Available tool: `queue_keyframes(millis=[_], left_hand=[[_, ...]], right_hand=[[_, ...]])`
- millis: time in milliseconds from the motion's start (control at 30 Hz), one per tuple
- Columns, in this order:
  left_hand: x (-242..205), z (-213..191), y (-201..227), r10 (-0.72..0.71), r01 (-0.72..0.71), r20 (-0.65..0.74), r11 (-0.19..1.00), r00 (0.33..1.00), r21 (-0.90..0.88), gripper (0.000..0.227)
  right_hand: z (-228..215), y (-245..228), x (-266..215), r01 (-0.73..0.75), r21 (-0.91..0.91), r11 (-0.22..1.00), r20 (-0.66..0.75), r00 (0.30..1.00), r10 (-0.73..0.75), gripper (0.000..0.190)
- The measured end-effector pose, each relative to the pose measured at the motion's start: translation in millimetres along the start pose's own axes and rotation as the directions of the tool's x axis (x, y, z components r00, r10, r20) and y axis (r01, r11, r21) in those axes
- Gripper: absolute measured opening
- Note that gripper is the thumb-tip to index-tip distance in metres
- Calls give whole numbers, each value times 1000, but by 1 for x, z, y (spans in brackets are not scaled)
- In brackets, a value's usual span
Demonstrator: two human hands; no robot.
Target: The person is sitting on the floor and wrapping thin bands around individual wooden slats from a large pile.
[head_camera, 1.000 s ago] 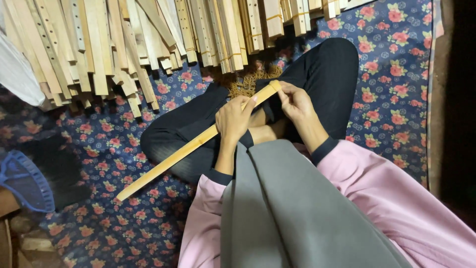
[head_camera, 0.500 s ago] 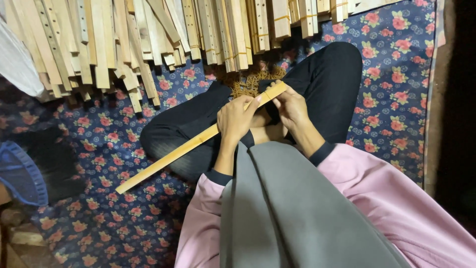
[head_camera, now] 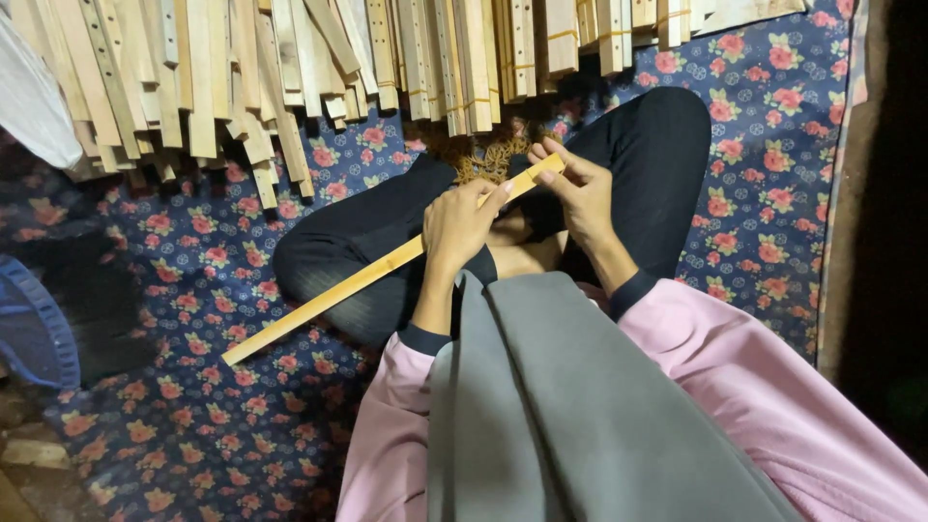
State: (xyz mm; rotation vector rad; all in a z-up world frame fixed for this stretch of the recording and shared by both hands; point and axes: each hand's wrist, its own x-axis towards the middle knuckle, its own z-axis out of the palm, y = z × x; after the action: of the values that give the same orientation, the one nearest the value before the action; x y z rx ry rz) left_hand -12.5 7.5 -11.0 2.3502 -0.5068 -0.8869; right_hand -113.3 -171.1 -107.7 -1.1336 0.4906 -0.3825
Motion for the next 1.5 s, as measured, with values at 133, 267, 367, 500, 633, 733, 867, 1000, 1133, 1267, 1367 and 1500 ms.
queue_keyframes(millis=[133,267,367,500,633,733,867,1000,1133,1267,1367,1500], left_hand=[[-4,1,2,24,-24,-5,998,1000,-50,54],[-3,6,-1,9,-9,83,1000,996,9,55],[-1,10,-4,-7,6,102,1000,995,9,55],[0,14,-6,-5,5,104,1000,995,0,55],[3,16,-8,-21,18,122,1000,992,25,55],[1,15,-7,-43,38,143,999,989,36,53],[-2,13,-5,-23,21,135,1000,991,18,52],[-6,16,-5,6,-1,113,999,994,-40,52],[-7,17,-3,27,-27,139,1000,990,-4,56],[-6,22,-3,-12,12,272,1000,962,0,54],[-2,27,-13,-51,37,331,998,942,48,55],[4,24,-10,-64,-8,313,975,948,221,56]], right_hand=[[-10,-16,16,-77,-131,988,61,995,85,41],[-27,-27,31,-35,-285,958,396,906,151,30],[-28,-52,37,-106,-356,929,510,811,288,35],[-21,-73,48,-175,-483,858,557,694,456,37],[-10,-80,50,-128,-558,820,566,664,489,36],[-12,-73,49,-124,-594,795,567,636,523,36],[-30,-43,49,-161,-524,836,509,727,460,38],[-33,-45,42,-125,-577,807,490,738,464,35],[-8,-64,37,103,-795,598,493,684,538,42],[27,-64,31,417,-895,157,377,521,766,54],[28,-44,22,405,-888,217,410,482,774,41],[8,-9,14,300,-871,388,490,576,654,20]])
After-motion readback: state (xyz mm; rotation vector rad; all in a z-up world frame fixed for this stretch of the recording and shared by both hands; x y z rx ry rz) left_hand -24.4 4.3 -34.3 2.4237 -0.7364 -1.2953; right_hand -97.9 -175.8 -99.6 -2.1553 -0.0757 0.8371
